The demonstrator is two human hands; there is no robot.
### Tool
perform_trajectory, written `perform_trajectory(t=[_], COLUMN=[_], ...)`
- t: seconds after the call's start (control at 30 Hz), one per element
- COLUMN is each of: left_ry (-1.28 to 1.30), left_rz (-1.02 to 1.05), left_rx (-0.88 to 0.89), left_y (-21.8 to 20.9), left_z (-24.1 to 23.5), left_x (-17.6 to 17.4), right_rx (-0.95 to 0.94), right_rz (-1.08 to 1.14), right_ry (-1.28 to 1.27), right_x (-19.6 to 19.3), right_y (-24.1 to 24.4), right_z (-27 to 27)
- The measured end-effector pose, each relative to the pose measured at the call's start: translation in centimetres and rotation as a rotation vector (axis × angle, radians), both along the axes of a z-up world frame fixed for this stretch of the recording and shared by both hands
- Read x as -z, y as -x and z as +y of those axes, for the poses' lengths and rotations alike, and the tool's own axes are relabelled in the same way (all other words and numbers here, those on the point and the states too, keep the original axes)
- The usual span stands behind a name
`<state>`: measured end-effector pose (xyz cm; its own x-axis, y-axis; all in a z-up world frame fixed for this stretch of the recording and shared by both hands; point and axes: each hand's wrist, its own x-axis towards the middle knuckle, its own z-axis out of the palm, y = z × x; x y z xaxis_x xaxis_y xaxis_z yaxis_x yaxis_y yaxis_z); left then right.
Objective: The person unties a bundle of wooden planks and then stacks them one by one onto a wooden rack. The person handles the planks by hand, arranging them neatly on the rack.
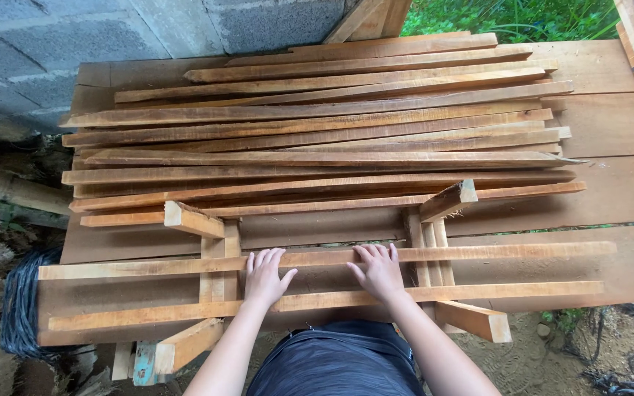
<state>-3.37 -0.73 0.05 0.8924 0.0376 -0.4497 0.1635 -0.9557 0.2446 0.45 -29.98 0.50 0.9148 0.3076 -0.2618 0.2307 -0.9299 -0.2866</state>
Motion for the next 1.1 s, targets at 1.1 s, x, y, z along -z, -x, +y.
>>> perform_trajectory(t=[1.1], left_ry=[0.170], left_rz=[-0.286], left_rx=[0.211], left_y=[9.4], left_z=[-4.1], left_x=[-1.2], right_rx=[-0.056], right_rz=[0.410], right_ry=[-0.088], right_x=[-3.5], right_y=[1.2], right_z=[3.4])
